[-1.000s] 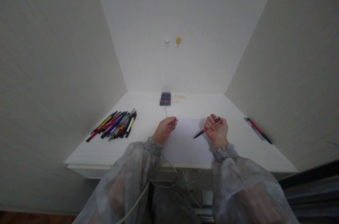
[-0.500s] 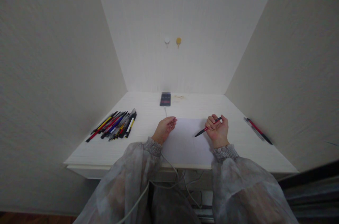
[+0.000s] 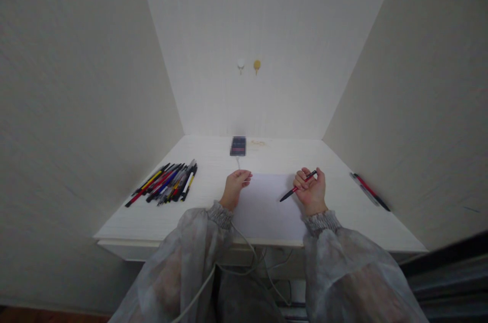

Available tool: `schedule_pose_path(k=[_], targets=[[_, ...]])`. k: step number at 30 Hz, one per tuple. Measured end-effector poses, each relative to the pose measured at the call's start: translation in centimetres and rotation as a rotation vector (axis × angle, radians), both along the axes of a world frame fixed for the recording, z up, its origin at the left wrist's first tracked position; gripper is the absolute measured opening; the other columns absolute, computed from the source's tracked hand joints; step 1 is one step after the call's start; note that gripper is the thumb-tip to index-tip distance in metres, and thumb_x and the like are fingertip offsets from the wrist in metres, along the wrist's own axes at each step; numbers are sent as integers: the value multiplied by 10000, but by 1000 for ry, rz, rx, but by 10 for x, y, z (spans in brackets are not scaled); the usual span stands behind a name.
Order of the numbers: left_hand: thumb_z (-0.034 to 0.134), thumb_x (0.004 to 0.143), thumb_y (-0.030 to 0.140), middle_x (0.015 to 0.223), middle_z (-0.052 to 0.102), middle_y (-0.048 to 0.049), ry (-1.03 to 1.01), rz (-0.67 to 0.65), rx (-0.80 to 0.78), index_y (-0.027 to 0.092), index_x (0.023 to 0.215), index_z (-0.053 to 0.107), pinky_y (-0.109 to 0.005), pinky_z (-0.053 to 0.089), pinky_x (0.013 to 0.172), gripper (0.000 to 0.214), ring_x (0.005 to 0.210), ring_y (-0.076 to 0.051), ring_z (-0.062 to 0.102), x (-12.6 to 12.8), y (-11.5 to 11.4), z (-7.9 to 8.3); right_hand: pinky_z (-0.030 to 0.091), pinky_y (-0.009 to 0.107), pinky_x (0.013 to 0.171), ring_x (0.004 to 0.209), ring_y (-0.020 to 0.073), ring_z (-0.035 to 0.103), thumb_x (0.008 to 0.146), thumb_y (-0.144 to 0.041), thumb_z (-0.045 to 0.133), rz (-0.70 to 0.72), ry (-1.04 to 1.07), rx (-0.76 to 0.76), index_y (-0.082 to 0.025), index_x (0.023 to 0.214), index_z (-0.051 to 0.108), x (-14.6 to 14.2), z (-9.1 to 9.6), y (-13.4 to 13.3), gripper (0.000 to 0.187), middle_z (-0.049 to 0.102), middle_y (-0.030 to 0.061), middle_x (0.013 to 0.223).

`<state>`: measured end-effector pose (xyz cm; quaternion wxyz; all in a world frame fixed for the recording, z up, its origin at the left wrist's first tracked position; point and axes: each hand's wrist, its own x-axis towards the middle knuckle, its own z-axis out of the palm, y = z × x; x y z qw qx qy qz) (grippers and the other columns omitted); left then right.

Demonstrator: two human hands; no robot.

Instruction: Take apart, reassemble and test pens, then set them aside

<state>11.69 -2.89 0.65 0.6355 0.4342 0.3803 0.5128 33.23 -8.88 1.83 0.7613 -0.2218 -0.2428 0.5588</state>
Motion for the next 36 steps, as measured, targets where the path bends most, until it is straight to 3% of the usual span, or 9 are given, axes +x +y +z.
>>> schedule_pose_path(k=[5, 12, 16, 18, 21, 25, 28, 31, 36], targets=[[650, 593, 209, 626, 597, -20, 428, 44, 304, 176, 608, 633, -251, 399, 675, 40, 643, -147, 526, -22, 11, -1, 196, 161, 280, 297, 30, 218, 682, -330, 460, 41, 26, 4, -168, 623, 534, 1, -3, 0, 188, 328, -71, 458], [686, 577, 235, 1016, 603, -87, 682, -156, 660, 210, 770, 639, -362, 189, 1001, 200, 1101, -242, 432, -40, 13, -9, 253, 146, 288, 314, 8, 254, 716, -422, 483, 13, 107, -10, -162, 569, 499, 0, 0, 1, 299, 443, -33, 529], [675, 589, 365, 1217, 495, -94, 780, -246, 649, 233, 927, 608, -458, -44, 1010, 370, 1253, -272, 232, -37, 12, -17, 274, 150, 286, 312, -5, 253, 692, -291, 556, -77, 36, -4, -164, 441, 356, 1, -2, 4, 345, 536, -1, 603], [625, 629, 431, 1268, 446, -88, 873, -277, 639, 244, 1000, 578, -491, -86, 989, 418, 1272, -274, 179, -36, 12, -19, 359, 168, 343, 363, 25, 378, 678, -272, 549, -94, 15, -4, -170, 430, 343, 3, -4, 5, 338, 559, 10, 604], [497, 709, 513, 1317, 387, -62, 1150, -323, 680, 257, 1120, 499, -548, -40, 974, 484, 1278, -275, 155, -36, 11, -18, 472, 248, 485, 544, 116, 556, 724, -377, 457, -80, 36, -68, -184, 517, 481, 3, -5, 6, 284, 594, 32, 595], [363, 760, 565, 1334, 363, -39, 1399, -315, 765, 270, 1204, 412, -582, 71, 962, 535, 1266, -271, 191, -36, 8, -16, 451, 252, 419, 445, 132, 542, 779, -478, 350, -16, -24, -153, -164, 716, 594, -2, -2, 5, 404, 566, 29, 461], [333, 768, 571, 1330, 369, -36, 1435, -292, 787, 274, 1213, 401, -571, 106, 966, 539, 1256, -270, 215, -36, 7, -17, 441, 212, 395, 478, 126, 569, 746, -439, 482, 7, -105, -182, -158, 737, 589, -9, 3, 4, 301, 606, 37, 523], [333, 770, 568, 1323, 379, -34, 1434, -281, 792, 272, 1205, 410, -562, 118, 968, 532, 1251, -268, 227, -37, 7, -18, 435, 163, 402, 523, 95, 574, 635, -229, 656, -1, -194, -124, -184, 709, 553, -19, 8, 5, 136, 610, -14, 587], [336, 765, 574, 1320, 384, -30, 1418, -270, 796, 266, 1190, 425, -569, 130, 960, 532, 1245, -270, 240, -37, 9, -20, 368, 165, 325, 326, 66, 441, 640, -197, 640, 26, -381, -81, -185, 657, 512, -37, 13, 17, 129, 415, -93, 361]])
